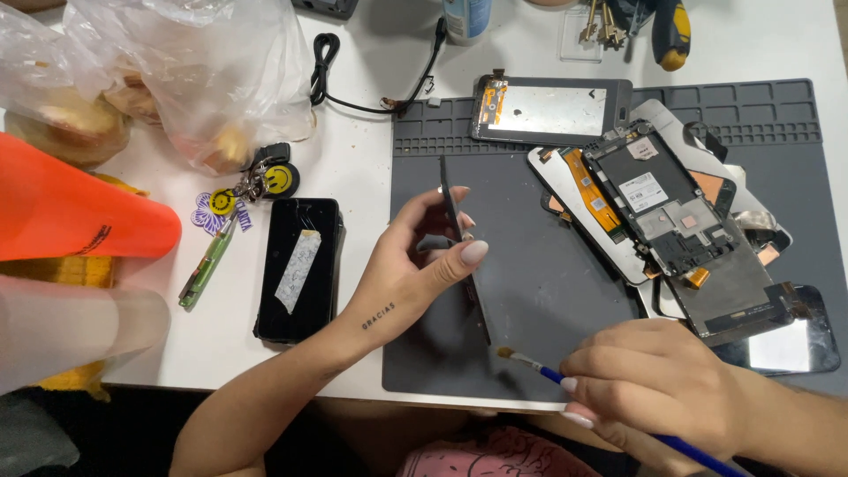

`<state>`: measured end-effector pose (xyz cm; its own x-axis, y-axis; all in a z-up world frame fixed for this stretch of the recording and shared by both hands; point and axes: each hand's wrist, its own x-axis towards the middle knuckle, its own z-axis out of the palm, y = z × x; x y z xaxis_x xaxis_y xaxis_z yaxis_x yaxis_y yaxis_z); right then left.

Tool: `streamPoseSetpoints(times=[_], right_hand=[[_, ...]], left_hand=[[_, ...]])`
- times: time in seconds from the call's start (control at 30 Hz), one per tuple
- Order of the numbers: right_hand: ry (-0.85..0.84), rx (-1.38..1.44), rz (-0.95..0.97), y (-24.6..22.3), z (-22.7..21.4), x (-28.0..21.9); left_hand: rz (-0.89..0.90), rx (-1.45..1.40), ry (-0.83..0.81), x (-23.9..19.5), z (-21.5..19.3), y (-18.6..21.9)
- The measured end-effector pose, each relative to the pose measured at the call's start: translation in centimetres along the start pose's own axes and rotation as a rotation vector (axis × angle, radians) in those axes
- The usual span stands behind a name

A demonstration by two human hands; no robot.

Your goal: The person uses a small brush to clean the back and front surfaces of a disassembled smartphone. They handle the phone with both hands, turning it over to reach different areas, and continue brushing across the screen and edges.

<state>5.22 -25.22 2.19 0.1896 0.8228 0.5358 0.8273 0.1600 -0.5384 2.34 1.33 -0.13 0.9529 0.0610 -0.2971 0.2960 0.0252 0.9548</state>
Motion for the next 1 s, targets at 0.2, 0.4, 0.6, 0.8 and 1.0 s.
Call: streamPoseSetpoints(times=[0.2,0.4,0.6,0.8,1.0], right_hand=[[0.06,0.005,-0.004,0.9,0.4,-1.1],[0.002,0.072,0.054,0.7,-0.5,-3.1],[0.089,-0.177,0.234,0.2,1.0,-3.1],[0.009,0.034,0.102,-0.8,-0.6,-2.3],[0.141,-0.094,0.158,0.3,-0.1,-1.1]], left_hand=[[-0.061,-0.103,-0.008,0.1,0.1,0.3],[-0.078,-0.279,-0.027,0.7,-0.4,-0.1],[-0.093,-0.547,-0.173,0.9,-0.5,-0.8],[-0.112,-0.566,-0.154,0.9,-0.2,-0.7],[-0.108,-0.606,-0.232,0.7,-0.1,-0.6]])
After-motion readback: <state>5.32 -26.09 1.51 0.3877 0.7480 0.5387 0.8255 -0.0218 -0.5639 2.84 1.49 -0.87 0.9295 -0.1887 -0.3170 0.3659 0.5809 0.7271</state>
